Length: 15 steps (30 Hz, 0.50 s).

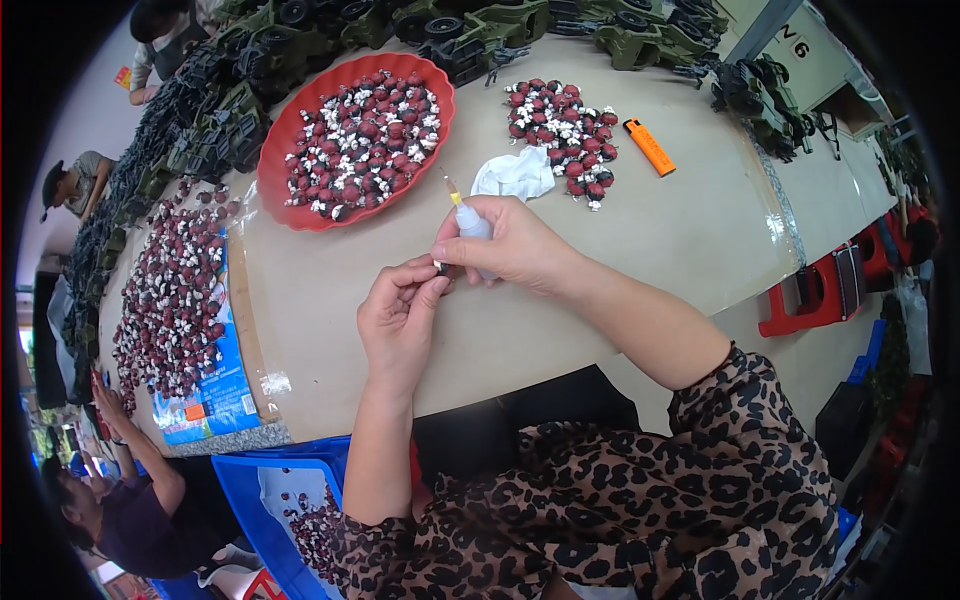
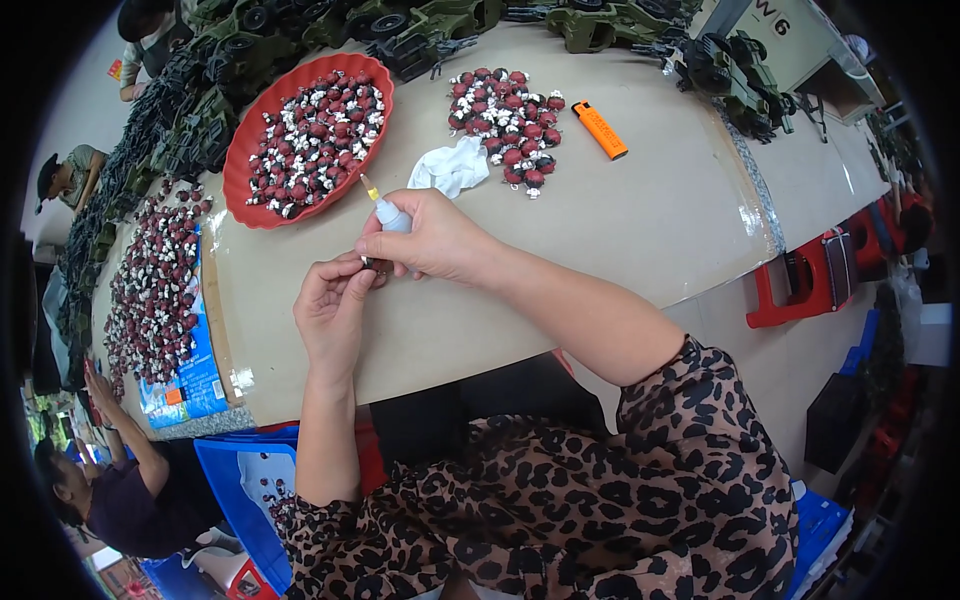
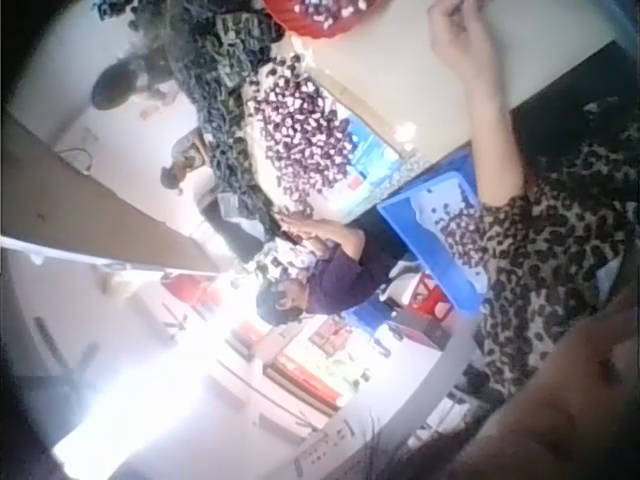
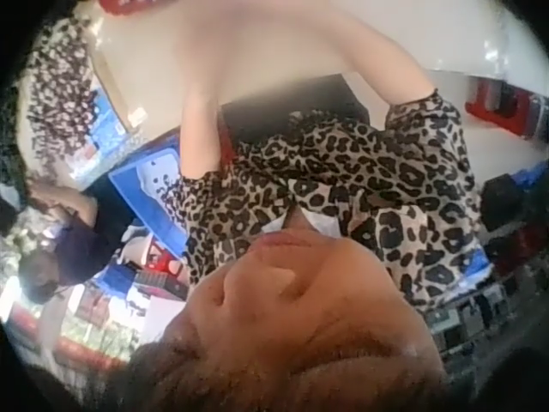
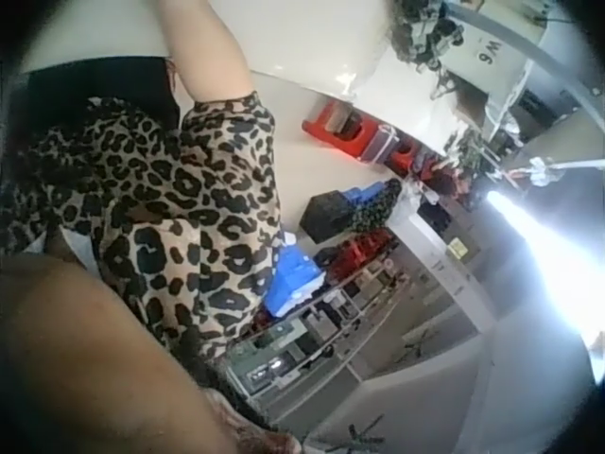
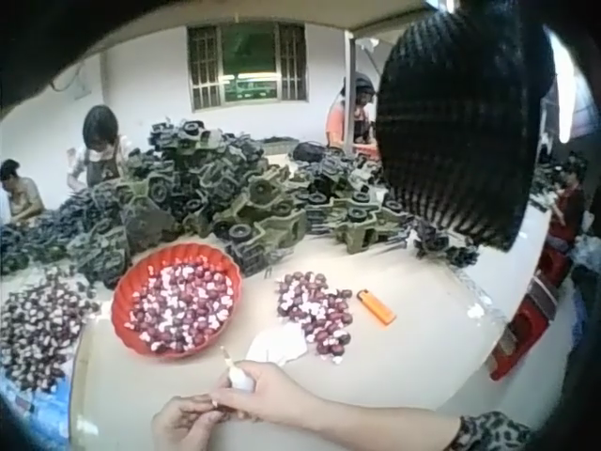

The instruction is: The person assembles small red and white plastic toy parts by applying liquid glue from a bottle and joining the pieces together by hand on a production table.

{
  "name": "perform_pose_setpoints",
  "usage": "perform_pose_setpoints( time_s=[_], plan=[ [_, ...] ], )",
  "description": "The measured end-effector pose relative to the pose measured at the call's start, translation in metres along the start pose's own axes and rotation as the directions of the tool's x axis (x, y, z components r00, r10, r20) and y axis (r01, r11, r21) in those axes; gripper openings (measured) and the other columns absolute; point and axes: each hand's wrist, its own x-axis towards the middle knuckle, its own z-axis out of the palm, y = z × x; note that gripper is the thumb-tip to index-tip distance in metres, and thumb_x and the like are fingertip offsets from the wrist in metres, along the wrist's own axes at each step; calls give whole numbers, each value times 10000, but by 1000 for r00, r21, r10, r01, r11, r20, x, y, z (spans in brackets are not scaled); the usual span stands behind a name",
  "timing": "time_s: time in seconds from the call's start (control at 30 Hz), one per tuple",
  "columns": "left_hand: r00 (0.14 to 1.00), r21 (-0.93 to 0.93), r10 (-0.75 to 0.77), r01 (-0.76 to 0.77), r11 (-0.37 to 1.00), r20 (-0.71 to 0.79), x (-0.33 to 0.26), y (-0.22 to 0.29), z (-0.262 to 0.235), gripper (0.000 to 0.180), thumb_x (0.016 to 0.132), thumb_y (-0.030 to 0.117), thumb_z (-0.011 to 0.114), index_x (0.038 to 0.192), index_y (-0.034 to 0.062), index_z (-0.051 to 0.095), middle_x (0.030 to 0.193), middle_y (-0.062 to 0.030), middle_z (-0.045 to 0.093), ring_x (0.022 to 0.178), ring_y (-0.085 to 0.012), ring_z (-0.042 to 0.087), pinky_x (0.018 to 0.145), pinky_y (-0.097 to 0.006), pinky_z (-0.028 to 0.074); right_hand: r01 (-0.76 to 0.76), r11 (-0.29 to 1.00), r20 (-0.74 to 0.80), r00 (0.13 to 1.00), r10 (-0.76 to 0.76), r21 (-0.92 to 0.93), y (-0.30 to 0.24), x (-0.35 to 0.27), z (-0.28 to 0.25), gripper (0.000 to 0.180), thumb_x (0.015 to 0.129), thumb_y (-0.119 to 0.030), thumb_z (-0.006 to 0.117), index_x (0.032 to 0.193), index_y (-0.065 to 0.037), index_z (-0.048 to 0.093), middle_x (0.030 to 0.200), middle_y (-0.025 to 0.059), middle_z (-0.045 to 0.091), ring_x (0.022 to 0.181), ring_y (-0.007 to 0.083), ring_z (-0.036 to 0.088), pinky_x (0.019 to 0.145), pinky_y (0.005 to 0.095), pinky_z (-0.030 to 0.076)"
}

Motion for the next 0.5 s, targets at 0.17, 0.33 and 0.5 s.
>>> perform_pose_setpoints(
  time_s=[0.17,0.33,0.5],
  plan=[
    [1000,-32,8,-7,999,22,1,-2,0,78,776,-71,498,846,-41,481,982,-152,540,805,-133,553,715,-242,475,-2,1000,3,1000,2,12,-3,-2,-3,186,729,-196,620,786,-44,527,605,-7,523,470,36,465,371,172,350],
    [1000,-100,-10,12,995,23,2,2,0,140,771,-79,497,895,-32,453,996,-152,533,848,-139,543,738,-235,461,-28,993,34,999,24,118,-1,-2,-4,143,747,-158,605,797,-41,542,638,7,540,473,47,478,395,178,349],
    [1000,-98,-5,2,995,-26,3,3,0,216,747,-84,527,931,-24,431,981,-126,532,874,-138,531,773,-224,436,-41,990,21,999,39,134,-5,-5,1,138,752,-158,597,808,-40,552,636,8,540,480,48,482,400,179,355]
  ],
)
